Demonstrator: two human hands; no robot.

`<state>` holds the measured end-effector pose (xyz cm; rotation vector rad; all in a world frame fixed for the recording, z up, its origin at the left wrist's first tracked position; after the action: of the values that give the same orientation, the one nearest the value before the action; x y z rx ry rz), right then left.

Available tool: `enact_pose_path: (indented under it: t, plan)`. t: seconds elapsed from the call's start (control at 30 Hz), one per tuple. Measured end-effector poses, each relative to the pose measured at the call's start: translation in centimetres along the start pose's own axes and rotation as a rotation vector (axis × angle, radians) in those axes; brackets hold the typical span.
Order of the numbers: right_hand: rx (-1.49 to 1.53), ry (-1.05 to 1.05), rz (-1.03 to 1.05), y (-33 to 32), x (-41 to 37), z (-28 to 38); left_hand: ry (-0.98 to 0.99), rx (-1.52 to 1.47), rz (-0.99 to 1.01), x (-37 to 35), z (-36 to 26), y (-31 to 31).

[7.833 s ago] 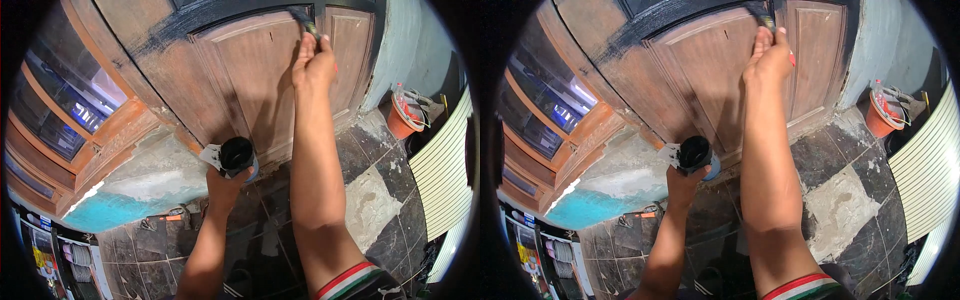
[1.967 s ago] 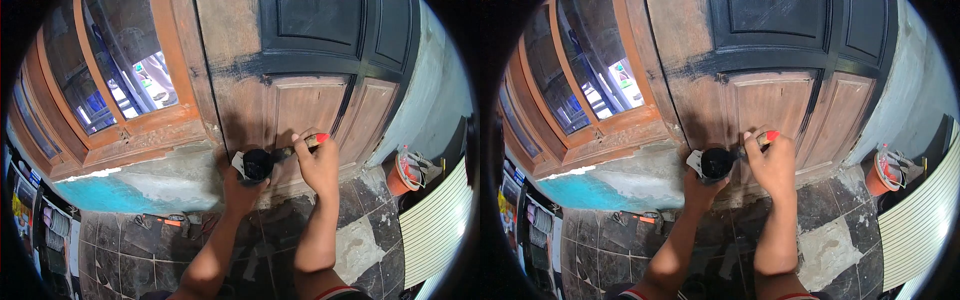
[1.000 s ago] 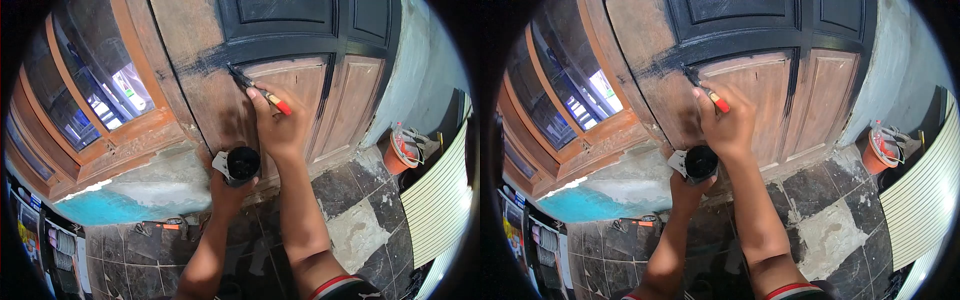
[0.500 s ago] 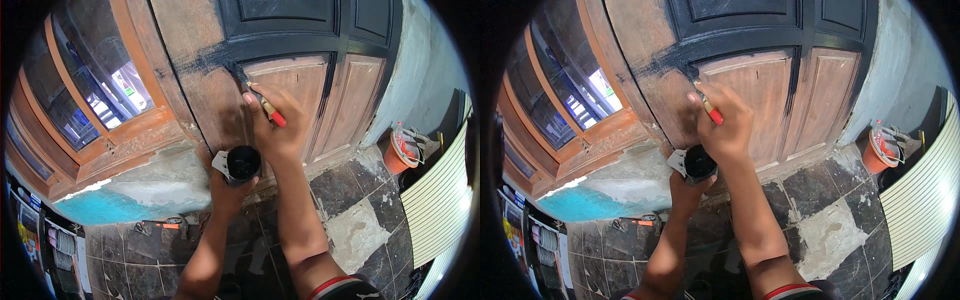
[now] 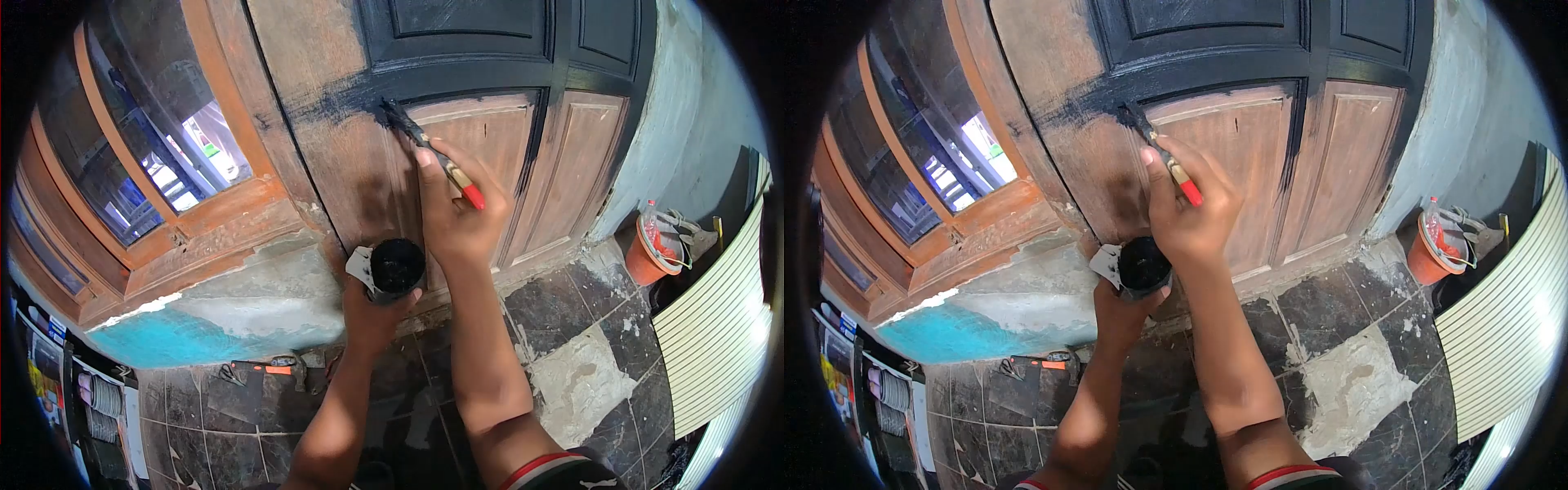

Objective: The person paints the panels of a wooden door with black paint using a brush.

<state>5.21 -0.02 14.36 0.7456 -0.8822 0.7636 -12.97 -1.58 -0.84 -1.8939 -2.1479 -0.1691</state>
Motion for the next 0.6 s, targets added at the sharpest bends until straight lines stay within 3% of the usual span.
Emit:
enact_pose_path:
  t: [0.17,0.27,0.57,0.6]
  plan:
    - [-0.085,0.212,0.198,0.2,-2.0,-4.2,-0.037,0.010,0.005,0.1,0.5,0.0]
    - [-0.284,0.356,0.479,-0.1,-2.1,-4.2,-0.048,-0.044,0.021,0.0,0.1,0.0]
    - [0.042,0.163,-0.009,0.2,2.1,-2.3,-0.038,-0.018,0.001,-0.2,0.6,0.1]
    - [0.171,0.341,-0.072,0.1,1.5,-4.1,-0.043,-0.036,0.000,-0.2,0.6,0.0]
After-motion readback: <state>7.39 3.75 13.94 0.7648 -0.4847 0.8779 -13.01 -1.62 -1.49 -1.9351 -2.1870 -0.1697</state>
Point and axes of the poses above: each hand's wrist, its own x-axis towards the middle knuckle, its own y-axis out of the palm, z = x × y, the point moved 7 cm from there along x, towards the middle knuckle, and after that the axes turned 4 degrees about -y, right-handed, at the moved point
